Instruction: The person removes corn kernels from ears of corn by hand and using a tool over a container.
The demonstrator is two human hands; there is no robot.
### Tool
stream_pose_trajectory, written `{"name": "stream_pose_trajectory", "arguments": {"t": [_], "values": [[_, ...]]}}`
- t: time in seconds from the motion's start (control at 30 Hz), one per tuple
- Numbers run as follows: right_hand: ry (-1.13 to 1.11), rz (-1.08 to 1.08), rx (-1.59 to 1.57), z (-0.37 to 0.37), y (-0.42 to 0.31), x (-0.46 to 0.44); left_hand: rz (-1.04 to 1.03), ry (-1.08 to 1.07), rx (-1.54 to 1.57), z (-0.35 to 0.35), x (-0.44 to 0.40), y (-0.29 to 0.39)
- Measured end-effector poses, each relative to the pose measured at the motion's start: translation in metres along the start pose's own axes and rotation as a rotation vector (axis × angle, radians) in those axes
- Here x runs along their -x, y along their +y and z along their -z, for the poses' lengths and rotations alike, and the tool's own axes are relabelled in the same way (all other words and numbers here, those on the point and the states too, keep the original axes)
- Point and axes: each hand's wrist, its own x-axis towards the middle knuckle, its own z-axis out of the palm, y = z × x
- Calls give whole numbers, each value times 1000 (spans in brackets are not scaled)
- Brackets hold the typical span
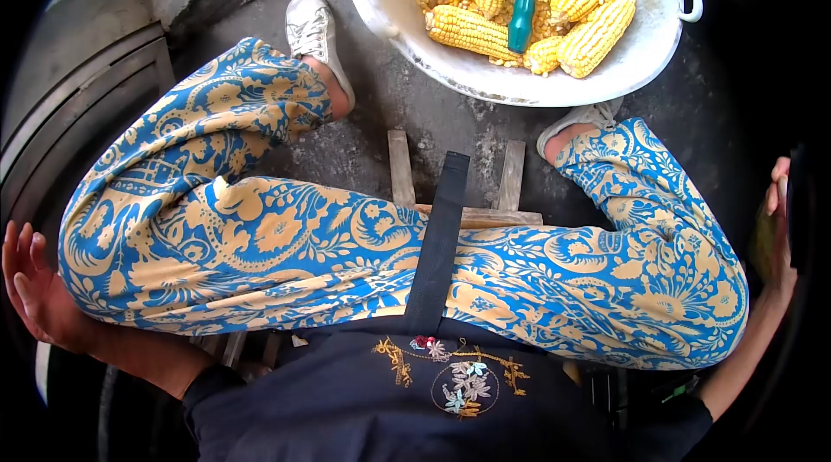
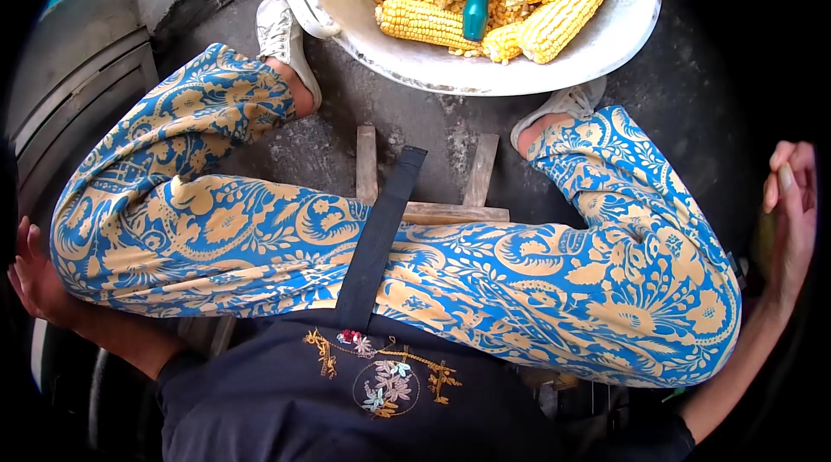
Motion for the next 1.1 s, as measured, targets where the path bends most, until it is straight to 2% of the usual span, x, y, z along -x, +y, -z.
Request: {"name": "stream_pose_trajectory", "arguments": {"t": [0.1,0.13,0.2,0.23,0.27,0.3,0.33,0.4,0.47,0.57,0.63,0.7,0.77,0.9,0.97,1.07,1.1], "values": [[-228,134,52,-38,-68,-45,18,-46,-54,7,-1,5],[-318,139,-12,-57,-86,-61,-55,-49,-198,-3,3,6],[-447,151,-154,-97,-105,-86,-54,-36,-236,-21,6,13],[-475,151,-72,-115,-102,-97,-69,-29,-300,-25,5,16],[-475,178,92,-127,-109,-103,-87,-29,-316,-24,5,14],[-396,308,96,-143,-111,-108,-91,-21,-310,-22,5,13],[-378,327,120,-155,-106,-117,-88,-32,-294,-21,4,13],[-358,300,23,-170,-102,-135,-91,-32,-275,-22,4,15],[-340,302,-54,-187,-113,-142,40,-22,-329,-26,5,19],[-338,386,-102,-227,-126,-145,-38,-4,-370,-43,6,23],[-439,269,-95,-242,-137,-137,-42,-5,-366,-46,8,24],[-365,362,214,-260,-131,-115,-49,-3,-370,-49,7,24],[-513,324,351,-269,-134,-95,-96,-12,-374,-52,5,25],[-270,353,315,-291,-132,-89,-116,-17,-375,-60,9,25],[-258,361,380,-300,-134,-87,-154,34,-329,-69,5,28],[-139,333,412,-313,-136,-85,-322,-108,-260,-64,-4,25],[-91,318,389,-313,-136,-82,-333,-92,-251,-64,-7,25]]}}
